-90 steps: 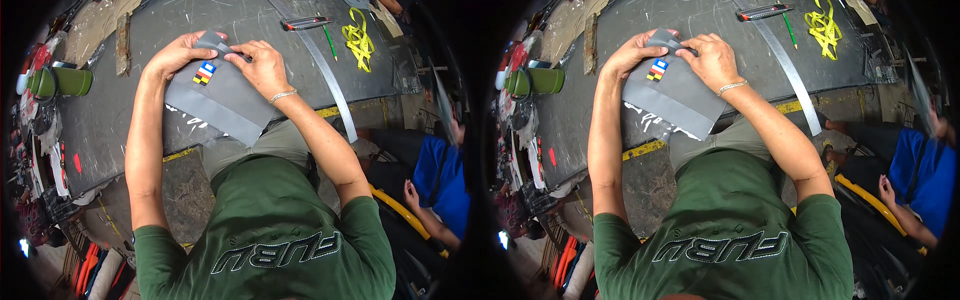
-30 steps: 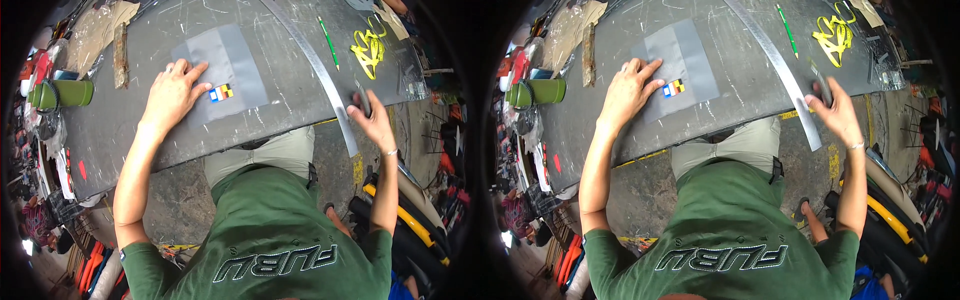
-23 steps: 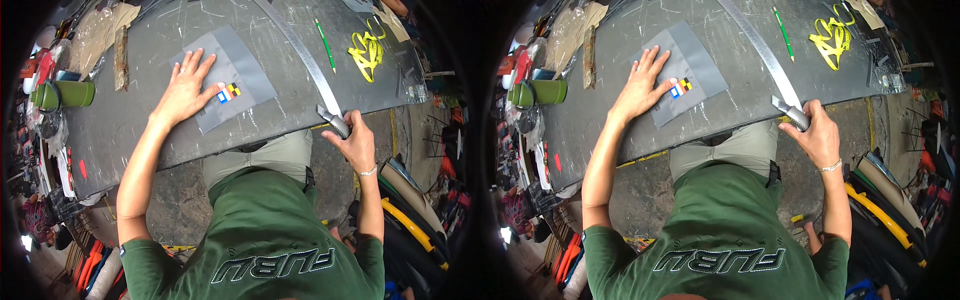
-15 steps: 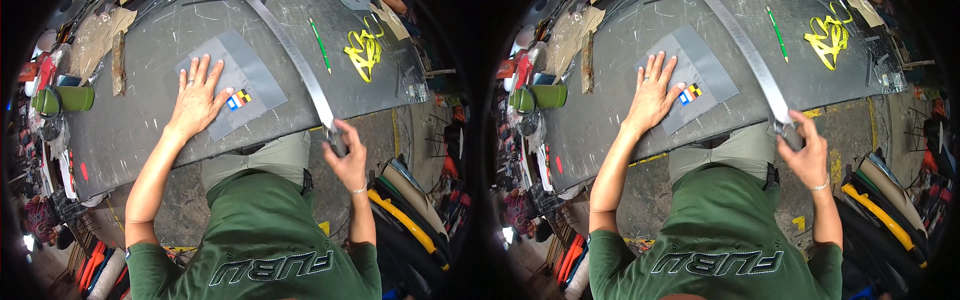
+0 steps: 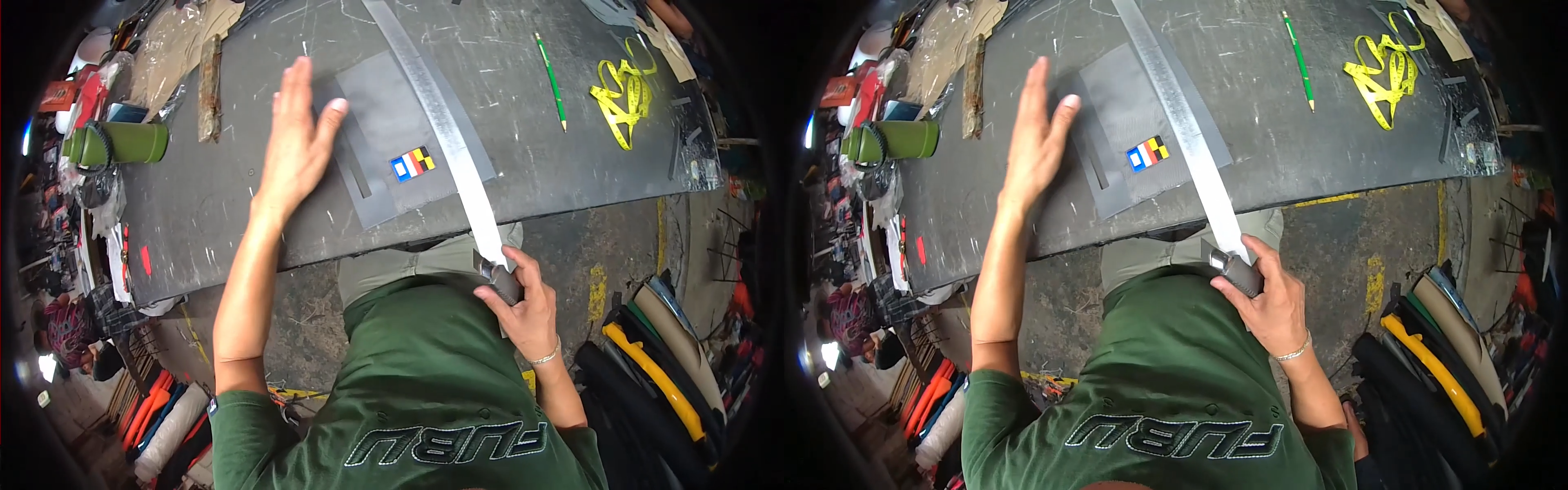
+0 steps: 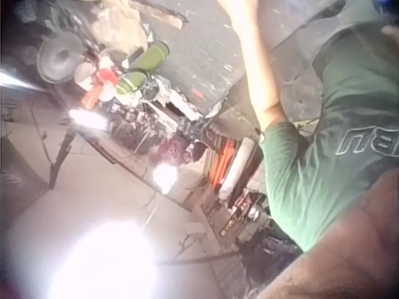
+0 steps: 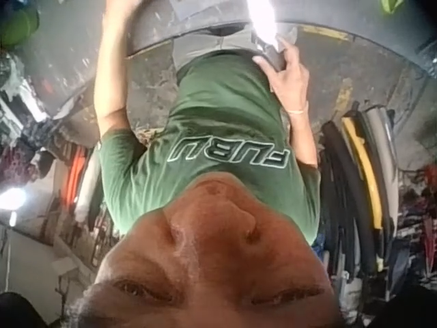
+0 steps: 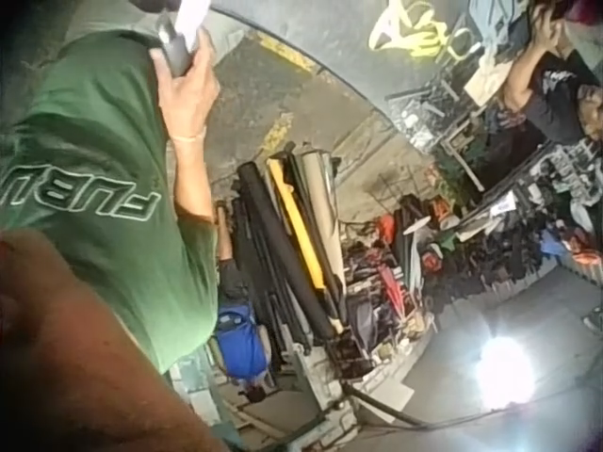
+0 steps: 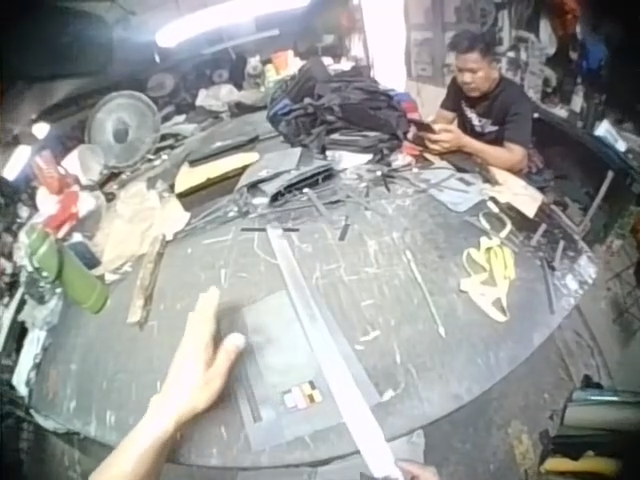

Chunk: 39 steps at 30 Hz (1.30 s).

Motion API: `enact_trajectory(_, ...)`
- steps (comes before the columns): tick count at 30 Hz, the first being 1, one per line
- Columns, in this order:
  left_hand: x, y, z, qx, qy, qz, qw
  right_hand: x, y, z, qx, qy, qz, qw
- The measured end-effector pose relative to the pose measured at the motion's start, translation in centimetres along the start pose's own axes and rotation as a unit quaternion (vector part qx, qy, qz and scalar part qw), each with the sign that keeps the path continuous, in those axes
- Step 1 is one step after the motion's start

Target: Using a utility knife and a metal ruler to cut precisely through a piece of grey fabric or material on a workbench.

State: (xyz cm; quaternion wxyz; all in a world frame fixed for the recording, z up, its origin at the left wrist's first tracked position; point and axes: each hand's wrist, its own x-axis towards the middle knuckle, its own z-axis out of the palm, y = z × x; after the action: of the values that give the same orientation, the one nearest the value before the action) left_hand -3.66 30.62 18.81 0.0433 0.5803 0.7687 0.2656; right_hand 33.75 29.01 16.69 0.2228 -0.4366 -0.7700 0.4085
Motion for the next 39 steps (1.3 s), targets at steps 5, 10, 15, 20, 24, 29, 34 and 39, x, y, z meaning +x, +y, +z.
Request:
enact_trajectory(5, 0.6, 1.8, -0.9, 0.015, -0.048, 0.058, 0.997, 1.2, 0.6, -0.9, 0.017, 0.008, -0.01, 1.0)
enact_trajectory(10, 3.1, 2.6, 3.2, 0.024, -0.091, 0.141, 0.986, 2.5, 0.1, -0.8, 0.15, -0.07, 0.169, 0.972)
enact_trajectory(15, 3.6, 0.9, 6.4, 0.059, -0.058, 0.137, 0.987, 2.1, -0.3, 0.2, 0.24, -0.069, 0.219, 0.943)
enact_trajectory(20, 3.6, 1.5, 6.3, 0.037, -0.061, 0.13, 0.989, 0.8, 1.5, 0.7, 0.193, -0.047, 0.158, 0.967)
enact_trajectory(24, 3.7, 1.4, 6.0, 0.049, -0.074, 0.151, 0.985, 1.3, 1.2, 0.6, 0.175, -0.05, 0.128, 0.975)
enact_trajectory(29, 4.0, 1.4, 5.6, 0.055, -0.098, 0.139, 0.984, 1.8, 0.8, 0.3, 0.186, -0.078, 0.161, 0.966)
enact_trajectory(34, 3.9, 1.4, 5.9, 0.065, -0.079, 0.147, 0.984, 2.6, 0.6, 0.6, 0.369, -0.117, 0.255, 0.886)
enact_trajectory(39, 4.0, 1.9, 5.6, 0.06, -0.096, 0.108, 0.988, 3.1, 0.5, 0.4, 0.375, -0.121, 0.258, 0.882)
